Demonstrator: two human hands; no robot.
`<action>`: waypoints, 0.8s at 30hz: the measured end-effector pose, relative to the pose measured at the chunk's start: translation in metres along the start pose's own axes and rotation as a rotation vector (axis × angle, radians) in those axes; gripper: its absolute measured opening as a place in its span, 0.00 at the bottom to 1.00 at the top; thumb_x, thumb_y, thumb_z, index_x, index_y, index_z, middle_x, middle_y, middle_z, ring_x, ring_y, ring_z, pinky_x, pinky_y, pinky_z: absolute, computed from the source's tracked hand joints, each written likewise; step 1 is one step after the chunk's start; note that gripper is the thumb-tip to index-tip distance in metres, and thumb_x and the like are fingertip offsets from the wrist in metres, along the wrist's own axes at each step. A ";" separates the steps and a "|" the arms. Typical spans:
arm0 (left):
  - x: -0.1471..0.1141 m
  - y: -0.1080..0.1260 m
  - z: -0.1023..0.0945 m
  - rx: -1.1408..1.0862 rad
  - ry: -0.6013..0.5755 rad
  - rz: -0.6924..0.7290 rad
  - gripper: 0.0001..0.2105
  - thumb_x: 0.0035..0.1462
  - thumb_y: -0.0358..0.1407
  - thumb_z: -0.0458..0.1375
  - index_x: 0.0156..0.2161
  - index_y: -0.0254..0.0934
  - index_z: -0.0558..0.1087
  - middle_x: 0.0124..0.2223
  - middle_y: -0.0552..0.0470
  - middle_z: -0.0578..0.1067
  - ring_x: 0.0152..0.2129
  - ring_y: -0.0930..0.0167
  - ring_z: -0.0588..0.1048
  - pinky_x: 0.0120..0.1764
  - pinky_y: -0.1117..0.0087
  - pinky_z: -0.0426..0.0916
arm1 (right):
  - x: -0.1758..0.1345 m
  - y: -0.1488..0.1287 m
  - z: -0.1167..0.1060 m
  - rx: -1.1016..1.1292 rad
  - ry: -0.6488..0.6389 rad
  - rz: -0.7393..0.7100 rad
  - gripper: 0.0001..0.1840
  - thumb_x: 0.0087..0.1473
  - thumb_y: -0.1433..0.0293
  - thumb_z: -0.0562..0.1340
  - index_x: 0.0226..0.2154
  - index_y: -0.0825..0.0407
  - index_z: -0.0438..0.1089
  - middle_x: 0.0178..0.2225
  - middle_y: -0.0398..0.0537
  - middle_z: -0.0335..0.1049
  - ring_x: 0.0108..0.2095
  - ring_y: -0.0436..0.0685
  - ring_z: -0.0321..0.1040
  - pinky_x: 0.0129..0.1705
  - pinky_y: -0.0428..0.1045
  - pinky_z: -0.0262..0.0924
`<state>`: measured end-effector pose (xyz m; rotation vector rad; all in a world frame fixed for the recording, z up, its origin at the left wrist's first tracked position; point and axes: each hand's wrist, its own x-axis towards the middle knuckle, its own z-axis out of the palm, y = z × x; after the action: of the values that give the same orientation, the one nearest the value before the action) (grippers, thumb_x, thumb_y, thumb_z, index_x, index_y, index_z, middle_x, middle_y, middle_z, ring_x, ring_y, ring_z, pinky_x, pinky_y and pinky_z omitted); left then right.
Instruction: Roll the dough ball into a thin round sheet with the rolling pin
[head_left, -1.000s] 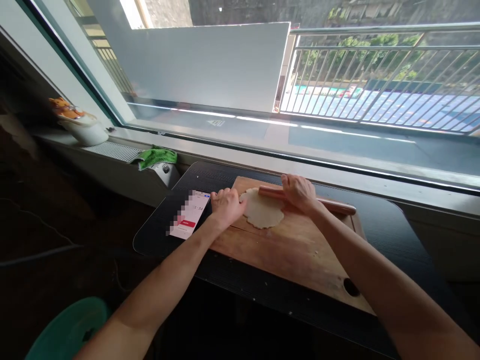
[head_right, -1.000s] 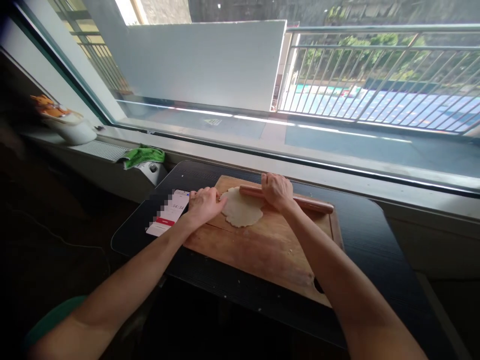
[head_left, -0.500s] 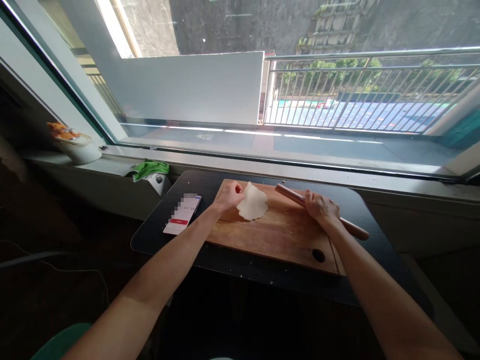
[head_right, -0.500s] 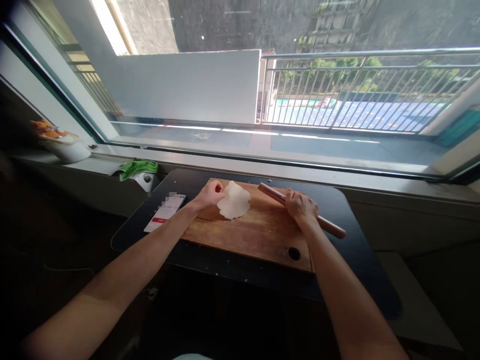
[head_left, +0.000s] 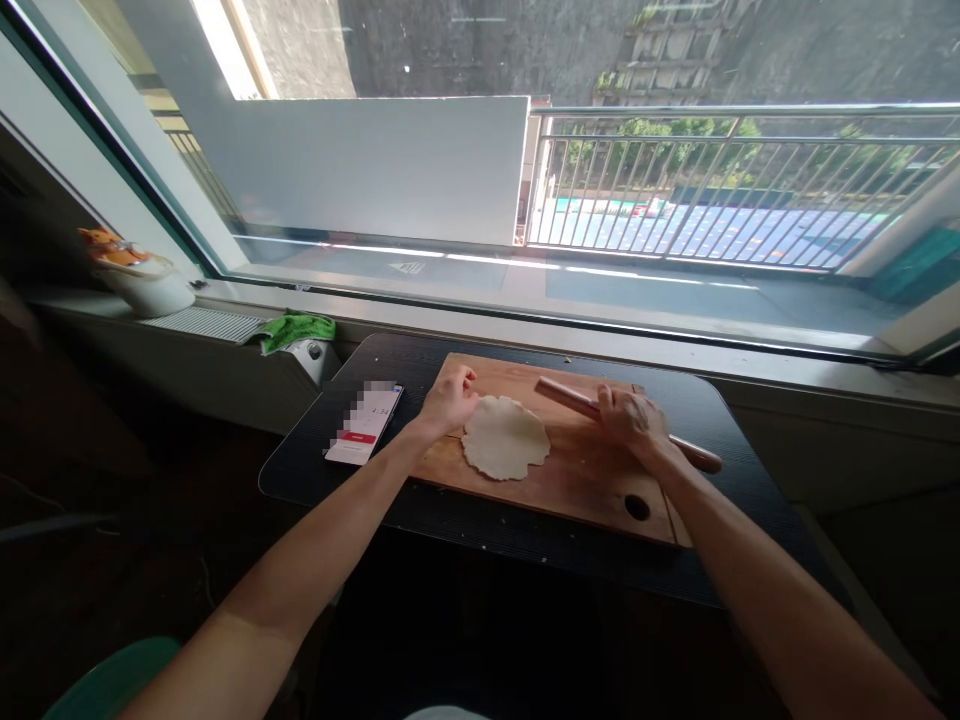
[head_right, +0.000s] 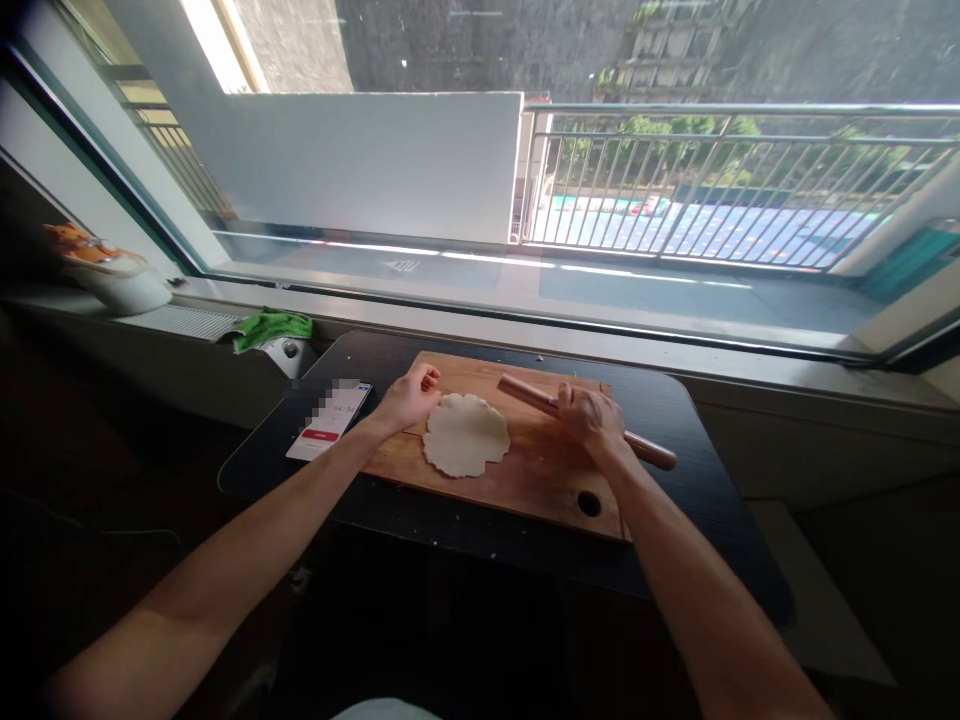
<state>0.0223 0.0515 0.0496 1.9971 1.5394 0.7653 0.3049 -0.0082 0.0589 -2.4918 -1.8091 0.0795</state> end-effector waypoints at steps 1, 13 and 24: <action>-0.007 -0.005 0.001 0.068 0.050 0.070 0.07 0.55 0.26 0.59 0.39 0.37 0.71 0.42 0.47 0.78 0.41 0.65 0.77 0.45 0.64 0.70 | -0.006 -0.005 0.000 -0.029 -0.014 -0.051 0.33 0.68 0.62 0.42 0.43 0.56 0.80 0.42 0.64 0.80 0.47 0.67 0.76 0.51 0.57 0.63; -0.072 -0.015 0.032 0.389 0.171 0.322 0.03 0.59 0.30 0.57 0.33 0.39 0.70 0.38 0.48 0.76 0.39 0.62 0.73 0.47 0.58 0.65 | -0.009 -0.099 0.020 0.094 0.206 -0.421 0.24 0.66 0.62 0.51 0.58 0.52 0.68 0.60 0.57 0.67 0.61 0.65 0.59 0.61 0.59 0.52; -0.073 -0.019 0.036 0.323 0.201 0.359 0.03 0.59 0.30 0.59 0.34 0.39 0.70 0.40 0.49 0.76 0.40 0.62 0.72 0.51 0.56 0.64 | -0.017 -0.101 0.040 0.070 0.145 -0.490 0.28 0.66 0.60 0.48 0.62 0.52 0.64 0.64 0.57 0.63 0.67 0.66 0.51 0.65 0.62 0.48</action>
<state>0.0198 -0.0172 0.0011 2.5499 1.5083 0.9264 0.2007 0.0080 0.0271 -1.8864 -2.2400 -0.0586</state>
